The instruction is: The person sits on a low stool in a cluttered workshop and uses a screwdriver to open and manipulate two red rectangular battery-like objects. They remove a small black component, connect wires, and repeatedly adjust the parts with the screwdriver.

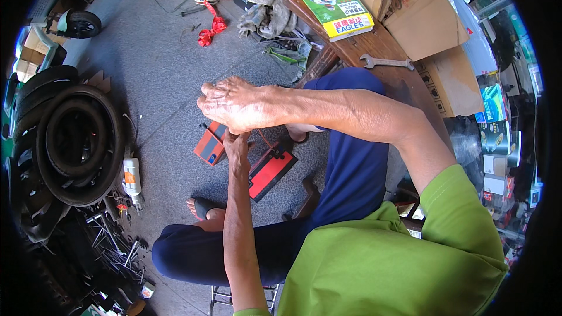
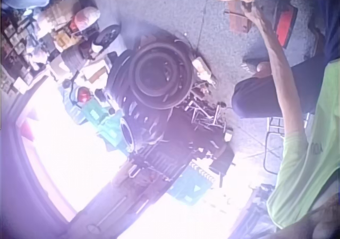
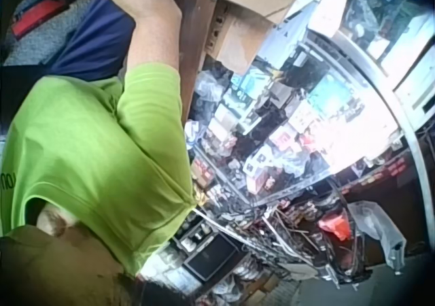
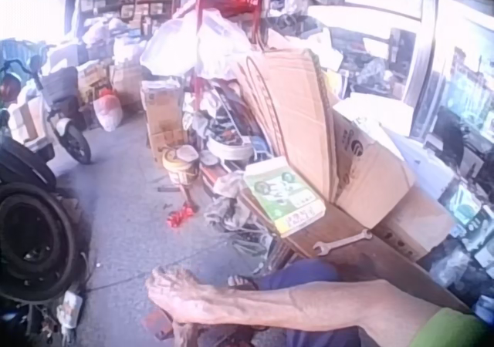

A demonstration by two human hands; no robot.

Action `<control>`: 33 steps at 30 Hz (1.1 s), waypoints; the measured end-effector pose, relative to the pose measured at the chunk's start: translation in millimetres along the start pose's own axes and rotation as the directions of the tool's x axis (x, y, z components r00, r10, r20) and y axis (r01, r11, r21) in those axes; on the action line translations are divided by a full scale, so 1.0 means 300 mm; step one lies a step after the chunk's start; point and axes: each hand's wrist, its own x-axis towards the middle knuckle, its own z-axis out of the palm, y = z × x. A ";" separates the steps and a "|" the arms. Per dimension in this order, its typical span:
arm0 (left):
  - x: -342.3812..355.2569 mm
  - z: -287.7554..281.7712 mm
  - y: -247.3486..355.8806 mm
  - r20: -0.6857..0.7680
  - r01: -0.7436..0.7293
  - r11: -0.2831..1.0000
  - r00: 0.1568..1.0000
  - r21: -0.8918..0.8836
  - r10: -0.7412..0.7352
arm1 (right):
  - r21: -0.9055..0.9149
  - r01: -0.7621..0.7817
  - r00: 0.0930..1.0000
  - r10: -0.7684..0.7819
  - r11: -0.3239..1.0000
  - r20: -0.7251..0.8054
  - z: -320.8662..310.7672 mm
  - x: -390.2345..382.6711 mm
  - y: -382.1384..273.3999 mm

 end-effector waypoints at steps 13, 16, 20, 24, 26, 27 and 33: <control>0.000 0.021 0.012 -0.055 -0.021 1.000 0.998 -0.014 0.020 | 0.006 -0.052 0.999 0.053 0.999 -0.007 -0.018 0.007 -0.010; -0.003 0.037 0.022 -0.057 -0.036 0.999 0.998 -0.024 0.035 | 0.034 -0.070 0.995 0.072 0.997 -0.068 -0.005 -0.002 -0.006; 0.006 0.028 0.023 -0.063 -0.046 0.999 0.997 0.023 0.048 | 0.059 -0.041 0.992 0.048 0.997 -0.119 0.006 -0.009 0.001; 0.023 0.029 0.011 -0.077 -0.091 0.995 0.993 0.034 0.094 | 0.045 -0.027 0.995 0.031 0.999 -0.093 0.006 0.003 0.012; 0.040 0.025 0.002 -0.075 -0.098 0.994 0.992 0.040 0.101 | 0.042 -0.027 0.996 0.031 0.999 -0.087 0.009 0.008 0.013; 0.054 0.015 -0.002 -0.067 -0.098 0.994 0.993 0.045 0.100 | 0.040 -0.026 0.996 0.029 0.999 -0.085 0.007 0.010 0.009; 0.074 0.018 0.000 -0.079 -0.075 0.996 0.994 0.037 0.078 | 0.040 -0.035 0.996 0.038 0.999 -0.085 0.005 0.011 0.016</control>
